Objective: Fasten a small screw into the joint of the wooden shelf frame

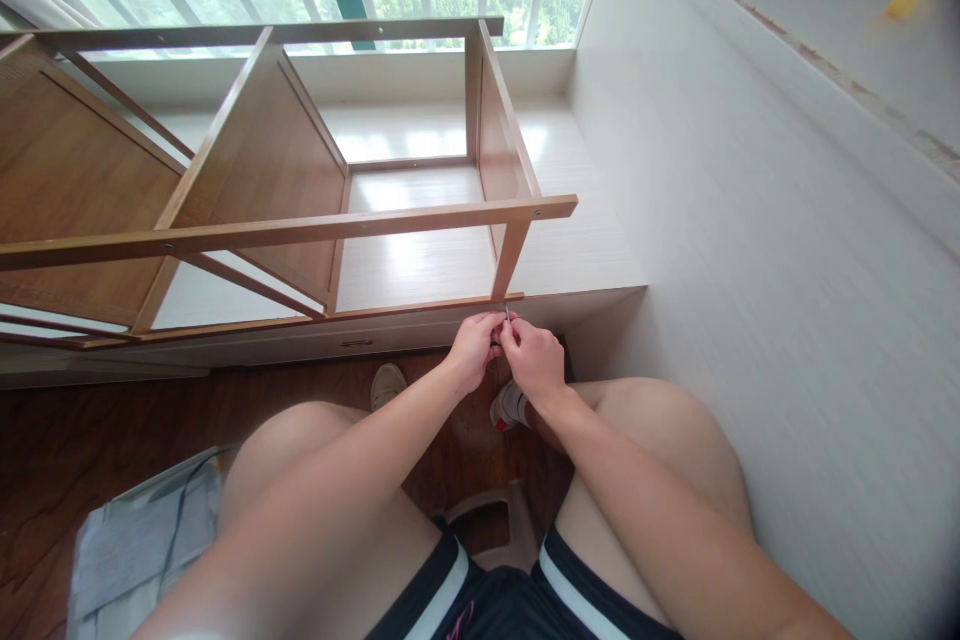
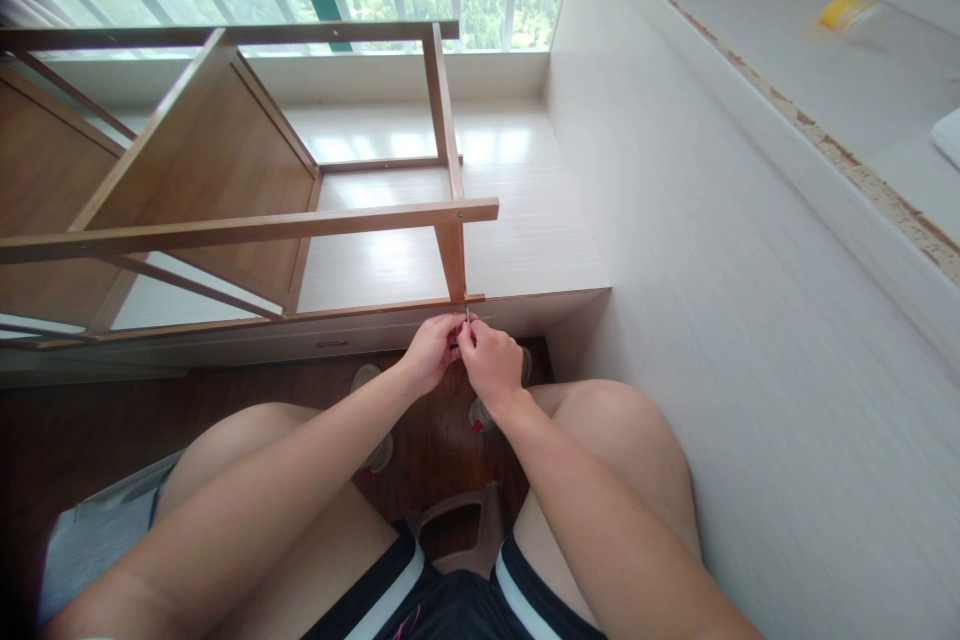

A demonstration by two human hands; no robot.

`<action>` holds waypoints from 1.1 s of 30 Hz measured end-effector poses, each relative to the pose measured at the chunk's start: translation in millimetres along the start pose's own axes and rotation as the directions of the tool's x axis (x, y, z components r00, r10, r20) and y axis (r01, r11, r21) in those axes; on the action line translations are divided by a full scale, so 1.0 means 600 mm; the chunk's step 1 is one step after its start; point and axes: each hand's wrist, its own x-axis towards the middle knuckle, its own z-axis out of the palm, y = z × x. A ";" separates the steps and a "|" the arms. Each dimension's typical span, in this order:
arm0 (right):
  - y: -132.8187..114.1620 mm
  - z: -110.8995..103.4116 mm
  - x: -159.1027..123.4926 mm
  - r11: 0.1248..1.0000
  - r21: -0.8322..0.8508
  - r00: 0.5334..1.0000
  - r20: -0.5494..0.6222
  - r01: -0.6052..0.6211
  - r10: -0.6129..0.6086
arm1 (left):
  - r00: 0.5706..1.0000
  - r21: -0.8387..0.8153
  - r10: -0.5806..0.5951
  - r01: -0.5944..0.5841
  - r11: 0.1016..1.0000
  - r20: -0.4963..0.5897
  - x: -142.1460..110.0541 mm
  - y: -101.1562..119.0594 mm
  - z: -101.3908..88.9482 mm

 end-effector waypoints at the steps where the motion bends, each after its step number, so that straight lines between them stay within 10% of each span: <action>1: 0.000 0.000 0.001 1.000 -0.007 1.000 -0.002 0.007 -0.007 | 1.000 -0.006 -0.002 0.002 1.000 -0.002 0.000 0.000 0.000; 20: -0.005 -0.009 0.005 1.000 0.005 0.999 0.034 0.023 -0.023 | 0.999 -0.002 0.019 -0.019 1.000 -0.031 -0.003 -0.001 0.001; 27: -0.002 -0.007 0.006 0.965 0.261 0.999 0.033 -0.031 0.024 | 0.999 0.010 0.020 -0.019 1.000 -0.044 0.000 -0.005 -0.002; 30: -0.004 0.001 0.009 0.799 0.596 0.997 0.059 -0.076 0.050 | 0.999 0.008 0.011 -0.011 1.000 -0.045 0.001 0.000 0.000; 33: -0.009 0.006 0.009 0.348 0.892 0.957 0.286 -0.287 0.055 | 0.999 0.003 0.009 -0.009 1.000 -0.041 -0.002 0.007 0.003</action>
